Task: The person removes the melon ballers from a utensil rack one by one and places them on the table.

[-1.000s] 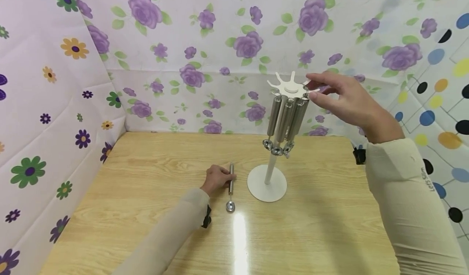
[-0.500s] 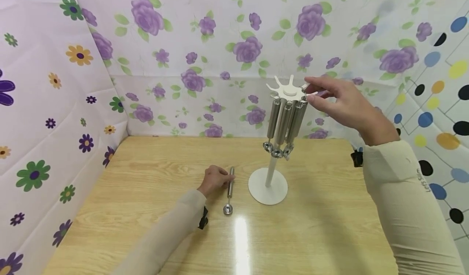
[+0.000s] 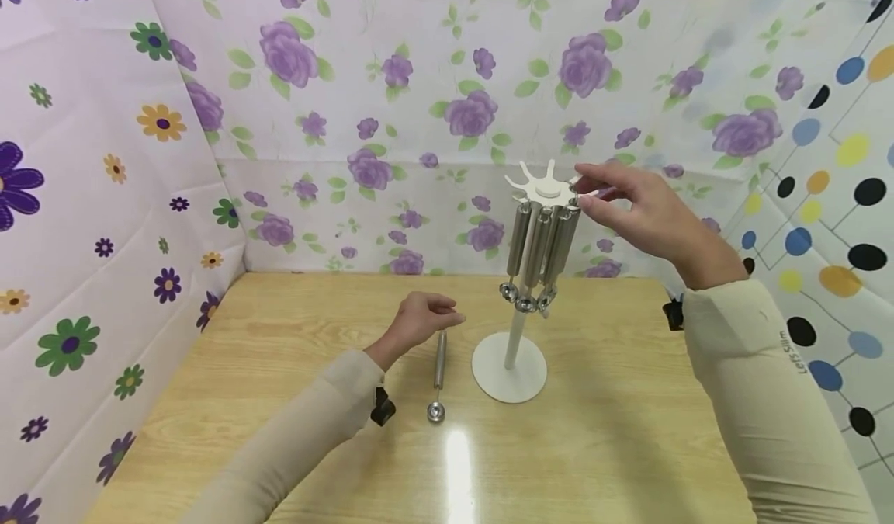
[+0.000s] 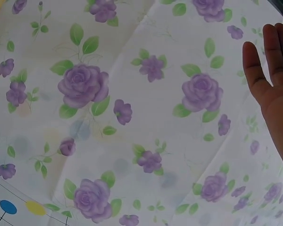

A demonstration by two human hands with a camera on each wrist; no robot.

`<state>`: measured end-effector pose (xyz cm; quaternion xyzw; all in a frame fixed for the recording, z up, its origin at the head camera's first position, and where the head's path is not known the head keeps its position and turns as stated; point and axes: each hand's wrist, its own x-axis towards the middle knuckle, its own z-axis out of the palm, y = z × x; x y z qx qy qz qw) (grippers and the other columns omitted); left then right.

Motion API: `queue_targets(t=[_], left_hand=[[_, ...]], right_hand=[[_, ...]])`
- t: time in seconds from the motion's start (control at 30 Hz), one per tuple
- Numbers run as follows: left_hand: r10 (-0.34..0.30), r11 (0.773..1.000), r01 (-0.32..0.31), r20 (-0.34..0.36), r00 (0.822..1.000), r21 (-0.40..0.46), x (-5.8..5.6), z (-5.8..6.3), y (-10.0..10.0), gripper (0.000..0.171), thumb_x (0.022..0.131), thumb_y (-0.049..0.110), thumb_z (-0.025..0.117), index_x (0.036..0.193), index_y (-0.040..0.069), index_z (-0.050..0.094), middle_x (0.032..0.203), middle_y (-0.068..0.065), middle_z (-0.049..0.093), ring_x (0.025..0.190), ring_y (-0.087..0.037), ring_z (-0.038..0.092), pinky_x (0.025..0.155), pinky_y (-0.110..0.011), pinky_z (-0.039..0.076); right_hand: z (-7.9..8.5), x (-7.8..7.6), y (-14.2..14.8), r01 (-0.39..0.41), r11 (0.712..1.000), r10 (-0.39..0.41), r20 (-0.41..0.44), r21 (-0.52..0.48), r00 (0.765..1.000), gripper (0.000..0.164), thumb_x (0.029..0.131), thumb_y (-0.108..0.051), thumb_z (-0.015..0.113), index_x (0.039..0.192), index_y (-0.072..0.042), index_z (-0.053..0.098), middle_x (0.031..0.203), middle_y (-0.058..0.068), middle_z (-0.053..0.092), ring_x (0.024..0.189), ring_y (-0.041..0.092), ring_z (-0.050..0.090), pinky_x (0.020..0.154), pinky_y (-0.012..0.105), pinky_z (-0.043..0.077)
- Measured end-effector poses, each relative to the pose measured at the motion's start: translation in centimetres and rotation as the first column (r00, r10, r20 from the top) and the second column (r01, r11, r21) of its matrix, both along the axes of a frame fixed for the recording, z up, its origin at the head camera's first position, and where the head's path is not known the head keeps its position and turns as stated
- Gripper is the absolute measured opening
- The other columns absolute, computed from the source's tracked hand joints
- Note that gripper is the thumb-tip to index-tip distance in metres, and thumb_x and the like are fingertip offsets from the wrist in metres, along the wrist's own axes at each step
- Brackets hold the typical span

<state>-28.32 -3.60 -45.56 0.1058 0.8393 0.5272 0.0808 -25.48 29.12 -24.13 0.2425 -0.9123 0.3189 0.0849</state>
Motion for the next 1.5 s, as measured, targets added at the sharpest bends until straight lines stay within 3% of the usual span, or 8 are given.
queue_targets(t=[0.2,0.47,0.57,0.67,0.83,1.0,1.2,1.5], left_hand=[[-0.051,0.997,0.053,-0.040,0.998,0.057,0.7,3.5,1.0,0.038,0.090,0.023,0.078,0.121,0.004,0.071,0.108,-0.007,0.073,0.099,-0.019,0.068,0.082,-0.029,0.058],[-0.126,0.983,0.137,-0.095,0.987,0.123,1.5,7.2,2.1,0.036,0.091,0.020,0.077,0.124,0.006,0.070,0.116,-0.007,0.071,0.103,-0.017,0.067,0.083,-0.026,0.057],[-0.156,0.975,0.173,-0.122,0.980,0.140,1.8,8.4,3.0,0.038,0.092,0.019,0.076,0.127,0.006,0.069,0.121,-0.008,0.070,0.107,-0.018,0.066,0.084,-0.024,0.057],[-0.176,0.968,0.200,-0.155,0.972,0.155,1.9,9.2,3.8,0.040,0.092,0.018,0.075,0.129,0.006,0.067,0.125,-0.009,0.068,0.110,-0.018,0.065,0.085,-0.022,0.056],[-0.178,0.957,0.211,-0.173,0.969,0.199,1.7,10.0,5.0,0.039,0.091,0.014,0.075,0.129,0.006,0.068,0.123,-0.009,0.069,0.106,-0.017,0.067,0.082,-0.022,0.057],[-0.169,0.951,0.204,-0.160,0.972,0.233,1.6,10.4,5.8,0.035,0.090,0.010,0.076,0.124,0.004,0.070,0.117,-0.009,0.072,0.103,-0.015,0.069,0.078,-0.022,0.058],[-0.151,0.957,0.195,-0.209,0.966,0.214,1.7,10.5,6.0,0.028,0.091,0.011,0.075,0.118,0.004,0.072,0.109,-0.008,0.073,0.094,-0.013,0.069,0.073,-0.022,0.058],[-0.156,0.951,0.203,-0.208,0.966,0.231,2.4,10.6,5.3,0.029,0.094,0.012,0.072,0.122,0.004,0.071,0.109,-0.009,0.073,0.092,-0.014,0.070,0.074,-0.023,0.058]], right_hand=[[-0.4,-0.2,0.0,-0.023,1.000,0.023,-0.039,0.005,0.999,0.050,0.104,-0.017,0.054,0.152,-0.018,0.044,0.135,0.012,0.058,0.113,-0.002,0.050,0.087,0.010,0.039],[-0.3,-0.4,-0.1,-0.040,0.999,0.040,-0.021,-0.009,0.999,0.050,0.104,-0.018,0.054,0.153,-0.016,0.043,0.137,0.016,0.057,0.127,0.034,0.049,0.093,0.008,0.035],[-0.3,-0.3,-0.1,-0.033,0.999,0.033,-0.010,-0.020,0.999,0.051,0.104,-0.018,0.054,0.153,-0.016,0.043,0.137,0.016,0.056,0.128,0.032,0.049,0.092,0.007,0.036],[-0.3,-0.3,-0.1,-0.030,0.999,0.030,-0.008,-0.027,1.000,0.051,0.104,-0.018,0.055,0.153,-0.016,0.043,0.137,0.016,0.056,0.127,0.015,0.050,0.092,0.007,0.037],[-0.3,-0.4,-0.1,-0.036,0.999,0.035,-0.032,-0.033,0.999,0.050,0.103,-0.017,0.055,0.152,-0.015,0.044,0.136,0.017,0.057,0.117,-0.008,0.047,0.090,0.007,0.038],[-0.2,-0.3,-0.2,-0.033,0.999,0.032,-0.043,-0.027,0.999,0.050,0.104,-0.018,0.055,0.152,-0.015,0.044,0.136,0.017,0.057,0.115,-0.009,0.046,0.088,0.007,0.038],[-0.1,-0.2,-0.3,-0.027,0.999,0.025,-0.045,-0.037,0.999,0.050,0.104,-0.018,0.055,0.152,-0.014,0.044,0.136,0.018,0.056,0.115,-0.010,0.047,0.089,0.006,0.038],[-0.4,0.0,0.0,-0.018,0.999,0.017,-0.025,-0.045,1.000,0.050,0.103,-0.018,0.056,0.152,-0.013,0.044,0.136,0.018,0.056,0.114,-0.010,0.047,0.089,0.006,0.038]])
